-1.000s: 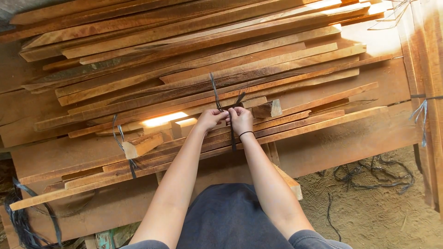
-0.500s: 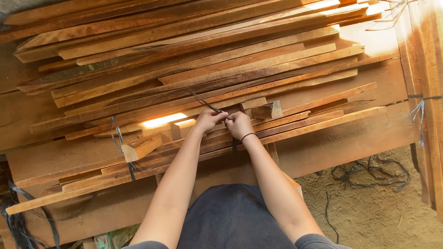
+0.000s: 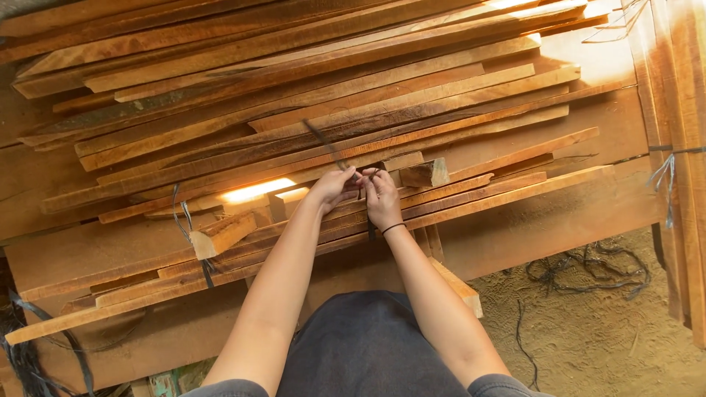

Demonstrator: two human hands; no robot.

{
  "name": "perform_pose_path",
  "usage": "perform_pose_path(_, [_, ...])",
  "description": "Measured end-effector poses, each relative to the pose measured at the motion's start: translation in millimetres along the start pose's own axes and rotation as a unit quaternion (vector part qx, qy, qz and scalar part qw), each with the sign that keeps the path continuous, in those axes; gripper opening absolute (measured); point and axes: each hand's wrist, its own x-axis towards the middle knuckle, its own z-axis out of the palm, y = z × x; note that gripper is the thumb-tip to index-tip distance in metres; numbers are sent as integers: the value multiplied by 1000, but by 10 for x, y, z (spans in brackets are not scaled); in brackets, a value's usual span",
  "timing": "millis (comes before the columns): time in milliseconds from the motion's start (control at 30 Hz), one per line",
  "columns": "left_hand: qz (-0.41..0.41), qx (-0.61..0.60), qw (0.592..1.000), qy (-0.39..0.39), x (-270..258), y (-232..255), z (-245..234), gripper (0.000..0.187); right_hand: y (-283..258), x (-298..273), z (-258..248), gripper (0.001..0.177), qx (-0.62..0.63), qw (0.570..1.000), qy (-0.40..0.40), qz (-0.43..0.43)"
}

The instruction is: Organizing and tying bundles of wood strips in a woodworking shop.

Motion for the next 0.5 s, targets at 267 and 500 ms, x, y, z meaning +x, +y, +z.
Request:
perform_pose_path(267, [21,253,948,193,1051,-604,-34,36,2,-604,-226,21,-242,966,16,-85])
perform_pose_path(500, [5,298,927,226,1023,-607,-23,37,-126,-691,-335,18,-175,974,-18,-145])
